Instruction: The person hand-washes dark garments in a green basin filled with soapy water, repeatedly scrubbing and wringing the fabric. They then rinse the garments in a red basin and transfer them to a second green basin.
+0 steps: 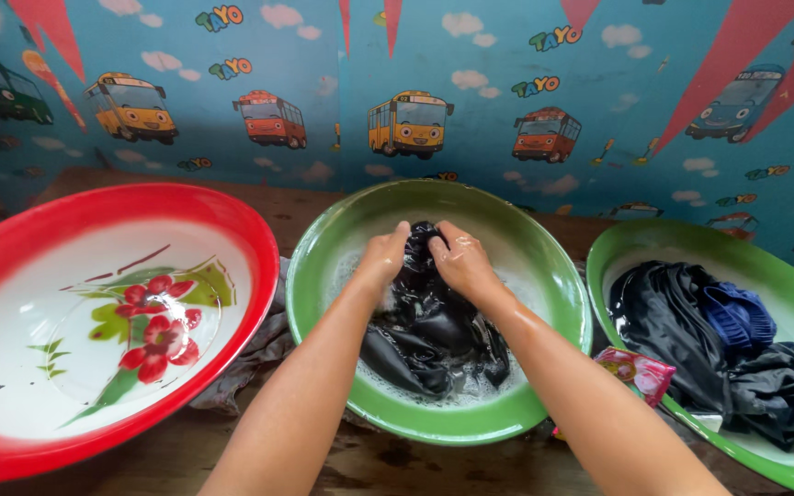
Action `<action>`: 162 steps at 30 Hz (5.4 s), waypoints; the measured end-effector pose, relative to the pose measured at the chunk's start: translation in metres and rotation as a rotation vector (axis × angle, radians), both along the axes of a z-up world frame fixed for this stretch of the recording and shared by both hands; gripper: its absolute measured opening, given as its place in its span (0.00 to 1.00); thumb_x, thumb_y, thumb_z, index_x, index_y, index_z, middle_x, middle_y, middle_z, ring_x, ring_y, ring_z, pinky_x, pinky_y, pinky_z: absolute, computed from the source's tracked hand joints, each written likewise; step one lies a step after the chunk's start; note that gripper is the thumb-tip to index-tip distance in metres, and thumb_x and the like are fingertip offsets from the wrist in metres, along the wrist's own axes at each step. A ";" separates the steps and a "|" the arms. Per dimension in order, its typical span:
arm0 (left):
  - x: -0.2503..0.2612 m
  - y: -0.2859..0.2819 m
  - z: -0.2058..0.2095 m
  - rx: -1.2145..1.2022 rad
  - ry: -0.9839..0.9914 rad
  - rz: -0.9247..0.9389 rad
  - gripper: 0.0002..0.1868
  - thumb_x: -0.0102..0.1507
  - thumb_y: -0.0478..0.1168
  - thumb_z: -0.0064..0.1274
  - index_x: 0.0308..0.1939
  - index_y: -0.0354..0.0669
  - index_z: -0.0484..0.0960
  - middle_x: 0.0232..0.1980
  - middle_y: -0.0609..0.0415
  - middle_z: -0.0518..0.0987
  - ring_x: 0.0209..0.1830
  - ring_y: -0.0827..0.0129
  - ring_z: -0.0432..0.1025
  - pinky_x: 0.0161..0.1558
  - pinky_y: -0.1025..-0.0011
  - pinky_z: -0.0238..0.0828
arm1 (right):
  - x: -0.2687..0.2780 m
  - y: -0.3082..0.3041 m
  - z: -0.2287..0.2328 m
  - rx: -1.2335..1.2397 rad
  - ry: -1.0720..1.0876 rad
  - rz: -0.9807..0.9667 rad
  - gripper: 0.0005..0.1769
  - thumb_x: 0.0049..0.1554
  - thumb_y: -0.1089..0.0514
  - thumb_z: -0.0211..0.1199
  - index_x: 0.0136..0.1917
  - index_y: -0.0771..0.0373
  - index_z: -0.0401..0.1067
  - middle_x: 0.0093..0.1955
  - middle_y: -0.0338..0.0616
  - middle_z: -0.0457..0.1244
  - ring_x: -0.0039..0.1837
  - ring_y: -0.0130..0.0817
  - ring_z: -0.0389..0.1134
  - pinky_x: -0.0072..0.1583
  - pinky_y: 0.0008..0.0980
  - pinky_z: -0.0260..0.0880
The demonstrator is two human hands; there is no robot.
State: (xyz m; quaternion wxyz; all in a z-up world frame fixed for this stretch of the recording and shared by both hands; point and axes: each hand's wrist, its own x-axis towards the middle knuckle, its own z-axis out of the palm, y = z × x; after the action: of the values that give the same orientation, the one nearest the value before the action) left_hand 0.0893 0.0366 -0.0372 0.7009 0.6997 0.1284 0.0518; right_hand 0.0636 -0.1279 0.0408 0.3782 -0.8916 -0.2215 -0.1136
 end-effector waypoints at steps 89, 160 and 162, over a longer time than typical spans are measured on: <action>-0.046 -0.024 0.012 -0.007 -0.021 -0.022 0.23 0.69 0.52 0.51 0.46 0.31 0.83 0.41 0.37 0.82 0.35 0.55 0.72 0.40 0.53 0.68 | -0.041 -0.009 0.010 0.185 -0.145 0.086 0.10 0.62 0.53 0.58 0.50 0.62 0.72 0.44 0.55 0.69 0.48 0.54 0.72 0.52 0.50 0.71; -0.060 -0.014 0.011 1.057 0.119 -0.190 0.17 0.61 0.42 0.55 0.51 0.40 0.86 0.55 0.34 0.82 0.58 0.43 0.76 0.60 0.53 0.71 | -0.053 -0.027 0.009 -0.683 0.207 0.024 0.32 0.61 0.38 0.56 0.77 0.41 0.57 0.69 0.60 0.58 0.68 0.64 0.61 0.67 0.54 0.61; -0.061 -0.010 0.016 0.898 0.035 -0.087 0.21 0.63 0.50 0.58 0.51 0.38 0.84 0.55 0.33 0.81 0.57 0.42 0.74 0.59 0.54 0.69 | -0.044 -0.029 0.011 -0.489 0.115 0.075 0.29 0.59 0.42 0.60 0.71 0.47 0.65 0.66 0.59 0.61 0.65 0.61 0.64 0.65 0.52 0.63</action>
State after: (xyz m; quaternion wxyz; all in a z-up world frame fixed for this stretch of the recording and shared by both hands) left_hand 0.0283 0.0268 -0.0212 0.3270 0.9401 0.0753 0.0611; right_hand 0.0196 -0.1568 0.0518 0.1671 -0.9527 -0.2536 0.0086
